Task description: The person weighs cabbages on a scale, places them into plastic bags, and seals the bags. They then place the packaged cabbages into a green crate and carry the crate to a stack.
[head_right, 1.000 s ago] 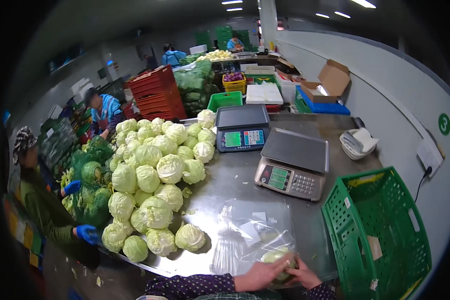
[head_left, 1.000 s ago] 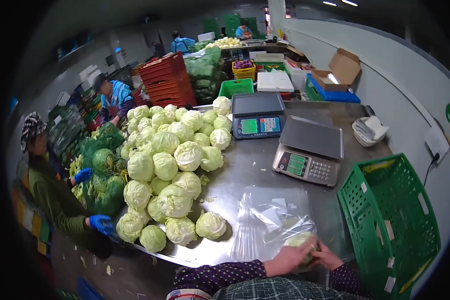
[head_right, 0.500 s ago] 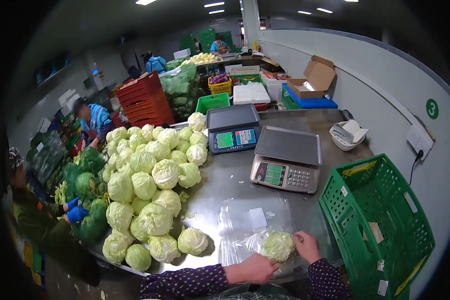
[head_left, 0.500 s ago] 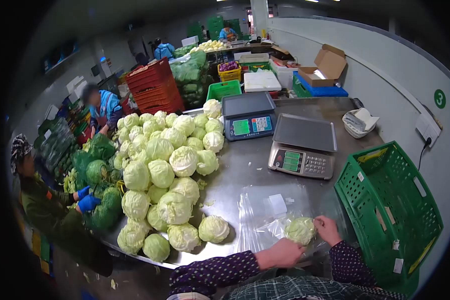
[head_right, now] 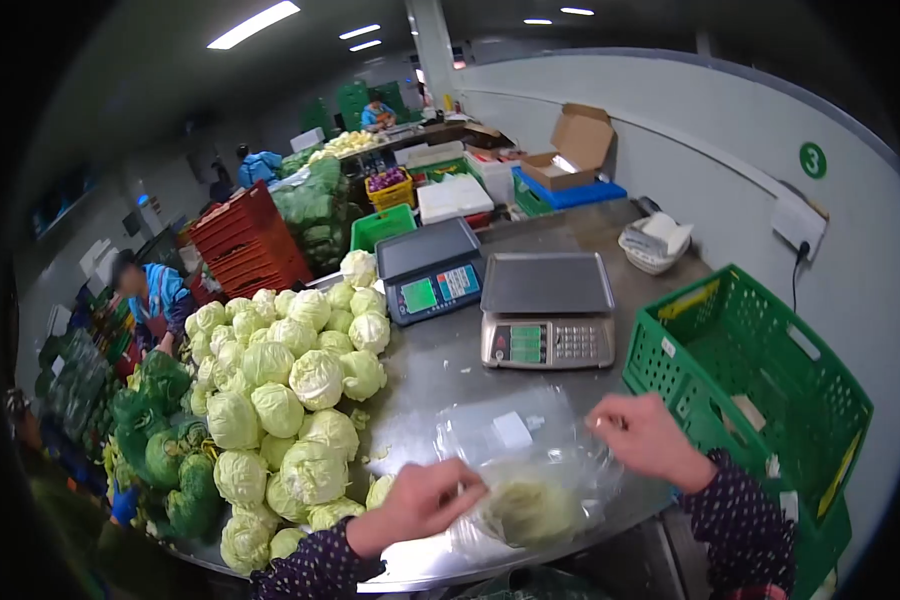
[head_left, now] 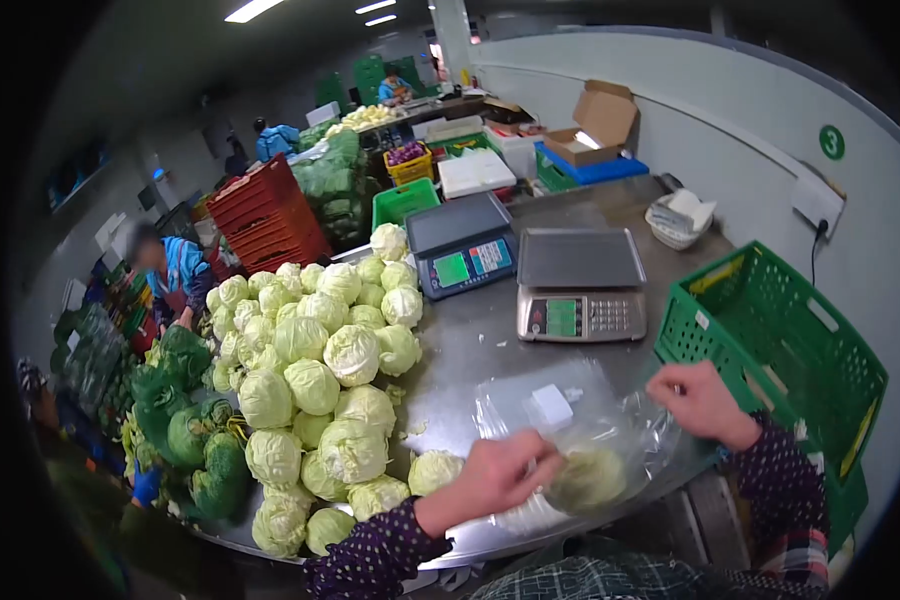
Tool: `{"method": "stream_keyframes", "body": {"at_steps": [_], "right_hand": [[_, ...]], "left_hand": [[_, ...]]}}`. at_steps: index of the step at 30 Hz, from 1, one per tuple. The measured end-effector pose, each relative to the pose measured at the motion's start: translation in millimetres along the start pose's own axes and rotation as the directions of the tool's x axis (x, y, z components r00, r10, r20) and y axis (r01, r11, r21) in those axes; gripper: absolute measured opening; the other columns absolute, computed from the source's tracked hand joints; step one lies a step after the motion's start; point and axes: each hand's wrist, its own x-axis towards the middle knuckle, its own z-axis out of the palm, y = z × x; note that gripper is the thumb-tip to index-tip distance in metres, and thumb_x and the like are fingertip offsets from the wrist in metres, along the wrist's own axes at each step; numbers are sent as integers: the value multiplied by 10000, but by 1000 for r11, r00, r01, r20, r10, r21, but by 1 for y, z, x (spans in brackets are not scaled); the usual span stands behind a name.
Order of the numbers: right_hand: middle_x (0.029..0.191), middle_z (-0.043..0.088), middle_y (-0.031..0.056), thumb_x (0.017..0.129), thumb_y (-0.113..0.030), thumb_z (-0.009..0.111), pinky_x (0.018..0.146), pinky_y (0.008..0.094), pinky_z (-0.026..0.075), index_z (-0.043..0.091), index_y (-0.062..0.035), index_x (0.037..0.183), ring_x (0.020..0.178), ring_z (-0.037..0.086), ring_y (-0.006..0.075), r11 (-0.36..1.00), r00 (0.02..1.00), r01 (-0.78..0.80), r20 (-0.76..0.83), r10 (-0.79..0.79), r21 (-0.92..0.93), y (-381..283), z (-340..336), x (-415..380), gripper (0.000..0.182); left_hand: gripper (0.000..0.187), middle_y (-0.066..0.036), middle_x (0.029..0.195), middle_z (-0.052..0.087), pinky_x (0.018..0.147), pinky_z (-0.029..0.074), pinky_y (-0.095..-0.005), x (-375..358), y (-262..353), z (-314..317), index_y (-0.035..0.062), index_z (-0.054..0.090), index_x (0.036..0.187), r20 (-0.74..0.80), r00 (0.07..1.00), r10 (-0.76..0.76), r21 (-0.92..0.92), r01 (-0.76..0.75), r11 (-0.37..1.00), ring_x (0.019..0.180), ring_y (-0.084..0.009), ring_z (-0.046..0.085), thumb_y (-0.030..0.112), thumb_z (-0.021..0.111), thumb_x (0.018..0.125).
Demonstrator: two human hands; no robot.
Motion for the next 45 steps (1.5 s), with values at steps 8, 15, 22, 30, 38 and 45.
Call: {"method": "stream_keyframes", "body": {"at_steps": [8,15,22,30,38,45], "right_hand": [[625,608,151,778,-233,675,532,354,466,636,-46,734,524,589,260,990,989,-132,65,135,-52,-13,23,-20,196],[655,625,104,773,-319,700,566,393,471,648,-88,782,599,614,294,927,913,-92,341,224,-362,73,46,-142,236],[860,598,55,794,-299,684,603,329,497,657,-114,977,765,624,231,905,875,423,279,-395,-46,-2,55,-163,262],[849,574,90,794,-281,677,663,395,478,611,-59,873,813,604,294,883,735,414,492,-467,221,-23,121,-182,245],[781,566,95,811,-227,665,619,384,456,561,-42,805,723,588,295,883,710,425,530,-463,201,-37,119,-185,212],[763,594,93,781,-142,712,620,332,466,625,-21,831,703,589,261,863,813,333,349,-467,380,-62,58,-158,157]], "left_hand": [[83,-97,762,629,547,480,-284,-28,0,-14,10,620,900,38,994,-103,-162,108,981,611,-182,619,60,651,842],[209,-100,821,574,510,498,-362,-135,52,42,53,546,990,373,921,-113,-1,123,992,594,-262,610,111,630,808],[203,-74,801,475,549,502,-316,-175,82,89,47,523,894,388,915,108,160,-182,970,697,-212,585,113,616,726],[249,-61,801,468,540,493,-320,-183,88,96,58,527,855,288,953,97,277,-180,944,685,-208,565,115,653,648],[205,-42,744,475,480,471,-306,-181,90,90,78,518,761,213,974,76,357,-150,922,607,-191,558,115,688,653],[224,-29,763,524,488,474,-290,-180,89,83,89,541,747,110,988,111,340,-143,930,602,-176,572,137,729,635]]}}
